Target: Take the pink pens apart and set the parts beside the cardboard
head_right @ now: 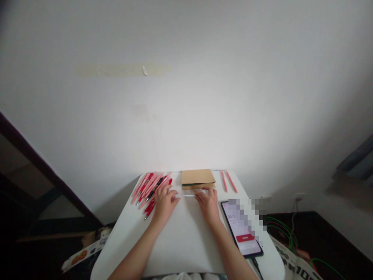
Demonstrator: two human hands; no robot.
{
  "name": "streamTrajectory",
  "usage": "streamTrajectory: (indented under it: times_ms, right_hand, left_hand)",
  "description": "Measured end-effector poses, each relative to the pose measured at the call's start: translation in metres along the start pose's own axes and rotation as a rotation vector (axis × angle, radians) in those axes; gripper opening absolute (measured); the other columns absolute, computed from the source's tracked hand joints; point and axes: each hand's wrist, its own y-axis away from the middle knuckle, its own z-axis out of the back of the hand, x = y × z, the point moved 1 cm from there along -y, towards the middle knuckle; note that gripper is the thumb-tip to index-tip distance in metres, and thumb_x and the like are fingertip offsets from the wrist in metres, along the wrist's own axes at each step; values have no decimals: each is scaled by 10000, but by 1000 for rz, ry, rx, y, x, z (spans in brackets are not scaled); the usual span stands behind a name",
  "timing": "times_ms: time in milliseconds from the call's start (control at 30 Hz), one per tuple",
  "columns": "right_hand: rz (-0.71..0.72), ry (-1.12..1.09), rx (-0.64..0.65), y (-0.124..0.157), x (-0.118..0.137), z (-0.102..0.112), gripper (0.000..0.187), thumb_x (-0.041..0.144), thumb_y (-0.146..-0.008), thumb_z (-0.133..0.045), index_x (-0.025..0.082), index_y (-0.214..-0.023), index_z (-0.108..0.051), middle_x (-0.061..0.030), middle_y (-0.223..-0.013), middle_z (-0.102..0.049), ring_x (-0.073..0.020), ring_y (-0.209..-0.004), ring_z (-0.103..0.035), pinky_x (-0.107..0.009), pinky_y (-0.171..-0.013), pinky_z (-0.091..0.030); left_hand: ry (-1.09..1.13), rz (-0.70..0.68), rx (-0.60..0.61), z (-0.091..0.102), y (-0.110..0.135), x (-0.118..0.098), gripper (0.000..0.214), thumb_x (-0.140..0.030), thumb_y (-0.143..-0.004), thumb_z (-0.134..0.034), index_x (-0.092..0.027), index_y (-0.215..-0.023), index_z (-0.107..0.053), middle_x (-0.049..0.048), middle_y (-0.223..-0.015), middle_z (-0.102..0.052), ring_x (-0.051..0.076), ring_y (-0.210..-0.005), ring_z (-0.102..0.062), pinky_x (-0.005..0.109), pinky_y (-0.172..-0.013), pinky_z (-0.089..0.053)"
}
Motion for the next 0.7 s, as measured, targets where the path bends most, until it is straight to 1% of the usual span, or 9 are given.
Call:
streamTrajectory:
  times_ms: [100, 333, 500, 700]
  right_hand:
    - [-9, -2, 6, 0, -2, -1, 263, 378, -900, -536, 264, -951, -767, -110, -1101, -571, -277, -1071, -482, -491, -907, -485]
    - [-1, -5, -16, 1, -4, -3, 250, 372, -913, -532, 276, -939, -762, -107, -1097, -562, -262, -1059, -495, -463, -894, -487]
    - [2, -1, -13, 1, -2, -1, 265, 393, -918, -520, 278, -947, -756, -100, -1094, -564, -259, -1052, -501, -456, -894, -488]
    - [-5, -6, -1, 1, -2, -1, 278, 410, -918, -511, 277, -951, -754, -102, -1102, -564, -265, -1061, -497, -450, -890, -491]
  left_hand:
    - [-93, 72, 22, 1, 0, 1, 179, -229, -717, -761, -264, -888, -723, 86, -1161, -610, 316, -1168, -498, 610, -1049, -316]
    - [-112, 46, 39, 3, 0, 0, 158, -230, -731, -744, -258, -885, -723, 95, -1162, -603, 315, -1173, -492, 631, -1073, -280]
    - [-138, 59, 31, 3, 0, 0, 149, -231, -735, -739, -263, -880, -724, 86, -1165, -605, 309, -1170, -491, 622, -1063, -295]
    - [-141, 40, -4, 1, 0, 1, 97, -198, -750, -707, -268, -813, -730, 77, -1139, -620, 297, -1147, -499, 607, -1045, -325]
